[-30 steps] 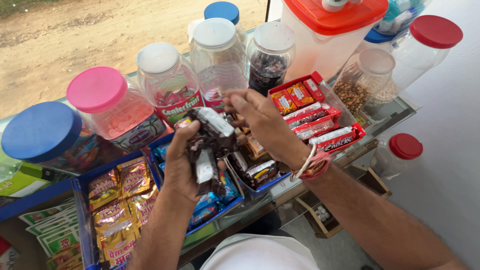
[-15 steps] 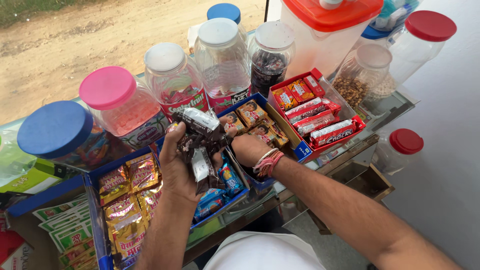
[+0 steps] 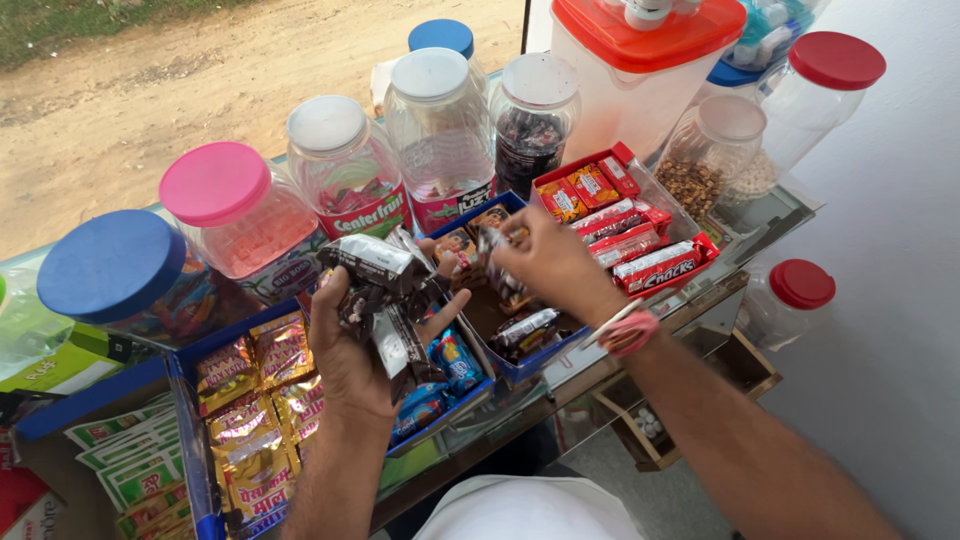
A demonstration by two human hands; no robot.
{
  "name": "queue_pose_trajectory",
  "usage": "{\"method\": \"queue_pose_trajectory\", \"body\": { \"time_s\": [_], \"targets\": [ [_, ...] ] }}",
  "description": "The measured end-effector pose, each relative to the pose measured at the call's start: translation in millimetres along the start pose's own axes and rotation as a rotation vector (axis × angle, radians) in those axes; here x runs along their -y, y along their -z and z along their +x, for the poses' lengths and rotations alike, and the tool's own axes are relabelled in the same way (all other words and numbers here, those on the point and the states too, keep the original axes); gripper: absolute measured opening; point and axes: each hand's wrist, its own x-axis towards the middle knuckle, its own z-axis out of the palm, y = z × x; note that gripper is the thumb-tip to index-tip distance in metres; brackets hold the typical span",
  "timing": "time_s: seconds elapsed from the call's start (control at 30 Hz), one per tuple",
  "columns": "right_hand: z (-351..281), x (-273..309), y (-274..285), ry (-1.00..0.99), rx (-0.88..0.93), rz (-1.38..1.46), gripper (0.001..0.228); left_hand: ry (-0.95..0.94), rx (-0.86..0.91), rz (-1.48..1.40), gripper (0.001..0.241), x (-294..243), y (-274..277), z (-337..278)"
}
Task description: The person organizes snack items on a glass display counter. They place chocolate bars into a white plastic bag, then rearrange various snack packets and jars on the counter, moving items between boxes and adjusting their positions.
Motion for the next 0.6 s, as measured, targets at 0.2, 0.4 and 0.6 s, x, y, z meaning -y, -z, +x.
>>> {"method": "queue_pose_trajectory", "body": {
  "time_s": [0.2,0.4,0.6],
  "targets": [
    [-14,36,18,0.187,0.113,0.085,0.039,-0.115,-0.070,-0.021,0.063,21,1,5],
    [-24,38,8,0.406,0.161,0.135,0.037,-0.182,-0.081,-0.005,0.064,22,10,17],
    [0,-7,12,0.267,0.101,0.190,0.037,-0.187,0.009,-0.130,0.064,13,12,11]
  ]
}}
